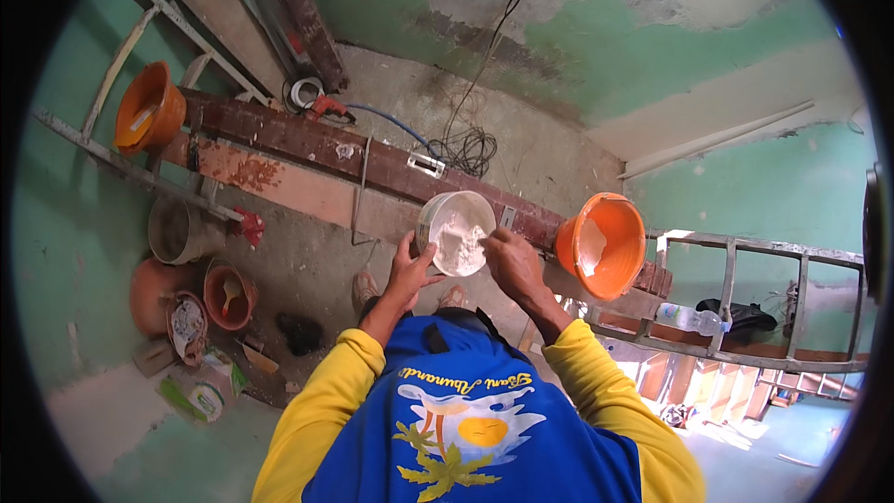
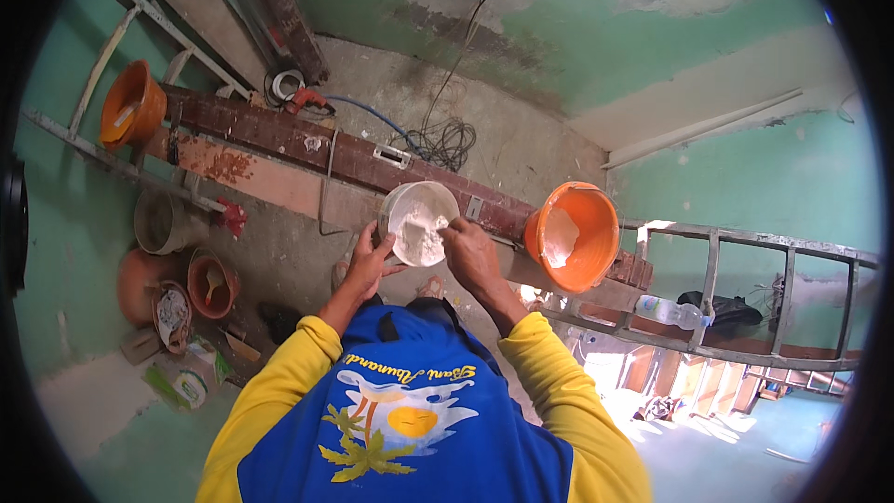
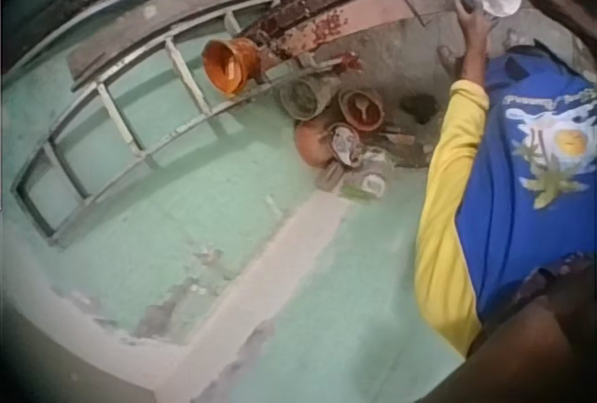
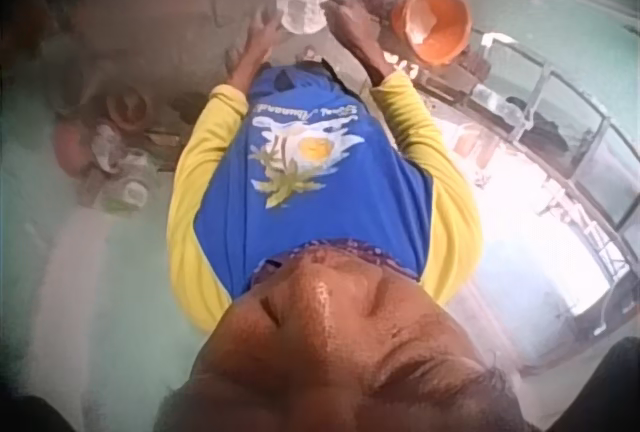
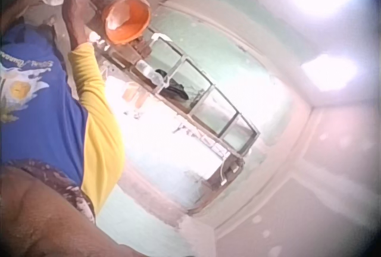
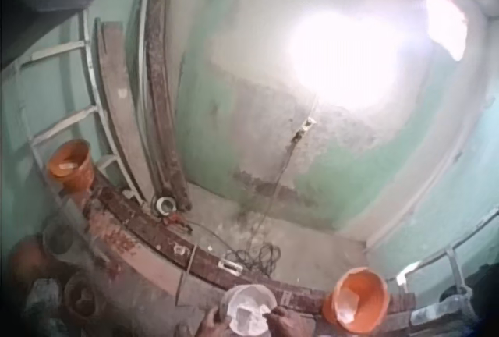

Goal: The person mixes a white powder with water in a bowl using a trowel, then applies the mixture to the wall with a yellow trowel. The person repeatedly scoops material and smooths it onto the wall surface.

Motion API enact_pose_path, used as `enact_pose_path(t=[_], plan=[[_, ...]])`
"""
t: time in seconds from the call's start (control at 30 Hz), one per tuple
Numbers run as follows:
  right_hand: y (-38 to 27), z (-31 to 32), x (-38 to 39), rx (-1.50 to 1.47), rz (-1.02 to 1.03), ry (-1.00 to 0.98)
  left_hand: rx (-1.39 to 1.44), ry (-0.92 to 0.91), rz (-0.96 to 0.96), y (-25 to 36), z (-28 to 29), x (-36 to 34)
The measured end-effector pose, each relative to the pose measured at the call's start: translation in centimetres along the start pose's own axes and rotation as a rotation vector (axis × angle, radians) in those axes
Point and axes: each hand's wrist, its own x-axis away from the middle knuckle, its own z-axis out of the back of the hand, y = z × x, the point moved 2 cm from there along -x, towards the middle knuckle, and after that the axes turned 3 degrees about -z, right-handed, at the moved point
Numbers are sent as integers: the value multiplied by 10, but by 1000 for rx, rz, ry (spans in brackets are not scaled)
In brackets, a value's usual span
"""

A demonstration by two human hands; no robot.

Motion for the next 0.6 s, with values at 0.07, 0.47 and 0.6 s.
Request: enact_pose_path(t=[0.07,0.47,0.6], plan=[[-8,5,1,-68,-69,52,19,-12,12,-4,1,2],[21,10,7,-174,-149,-55,40,-38,24,2,2,-2],[14,-4,15,-236,27,-189,48,-38,40,-1,5,0]])
